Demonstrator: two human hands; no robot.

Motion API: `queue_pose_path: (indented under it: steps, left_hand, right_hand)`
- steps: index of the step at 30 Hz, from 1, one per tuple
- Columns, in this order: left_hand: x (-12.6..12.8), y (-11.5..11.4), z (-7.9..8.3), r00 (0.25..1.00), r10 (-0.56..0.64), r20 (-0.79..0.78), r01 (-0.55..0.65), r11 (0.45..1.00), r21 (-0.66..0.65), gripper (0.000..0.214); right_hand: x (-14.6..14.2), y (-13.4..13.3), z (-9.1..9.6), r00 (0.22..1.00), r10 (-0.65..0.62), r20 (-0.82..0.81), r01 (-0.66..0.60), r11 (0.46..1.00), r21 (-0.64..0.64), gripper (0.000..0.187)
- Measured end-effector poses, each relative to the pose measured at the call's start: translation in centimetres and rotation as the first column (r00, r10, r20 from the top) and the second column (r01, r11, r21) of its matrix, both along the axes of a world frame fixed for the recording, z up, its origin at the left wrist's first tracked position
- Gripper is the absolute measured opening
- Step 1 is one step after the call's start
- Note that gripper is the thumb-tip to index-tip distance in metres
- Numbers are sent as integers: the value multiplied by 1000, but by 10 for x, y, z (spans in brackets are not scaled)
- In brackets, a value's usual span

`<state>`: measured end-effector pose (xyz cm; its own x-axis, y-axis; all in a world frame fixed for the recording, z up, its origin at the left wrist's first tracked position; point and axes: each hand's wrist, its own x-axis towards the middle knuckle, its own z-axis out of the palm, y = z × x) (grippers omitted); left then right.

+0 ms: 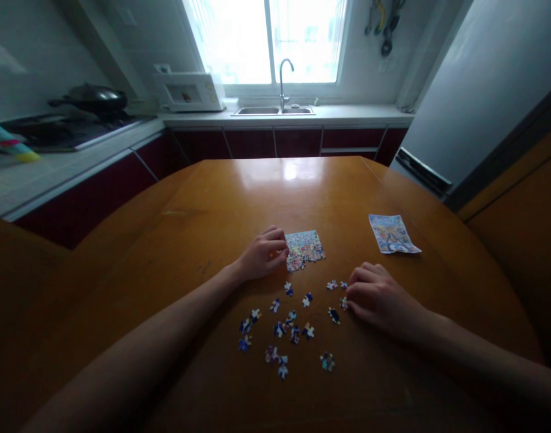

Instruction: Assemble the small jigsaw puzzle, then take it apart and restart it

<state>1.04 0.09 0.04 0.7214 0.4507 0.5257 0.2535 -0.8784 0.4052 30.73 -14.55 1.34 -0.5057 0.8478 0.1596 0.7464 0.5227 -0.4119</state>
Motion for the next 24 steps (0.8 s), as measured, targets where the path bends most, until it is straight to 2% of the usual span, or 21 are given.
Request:
queue_pose_path:
  steps: [12,15,19,24]
  left_hand:
    - [0,1,0,1000,-7,-18,8,1000,26,30]
    - [2,-1,1,999,-20,-36,22,998,57,29]
    - [5,-4,0,998,-22,-58,28,994,106,22]
    - [9,-10,-5,990,78,-120,-59,986,156,22]
  right_hand:
    - [-2,0,-5,1000,9,-30,-9,1000,9,8]
    - [-2,16,0,995,17,-95,-12,999,50,7]
    - [-10,52,6,983,47,-175,-21,989,148,5]
    - [-32,87,-5,987,92,-130,-59,969,241,7]
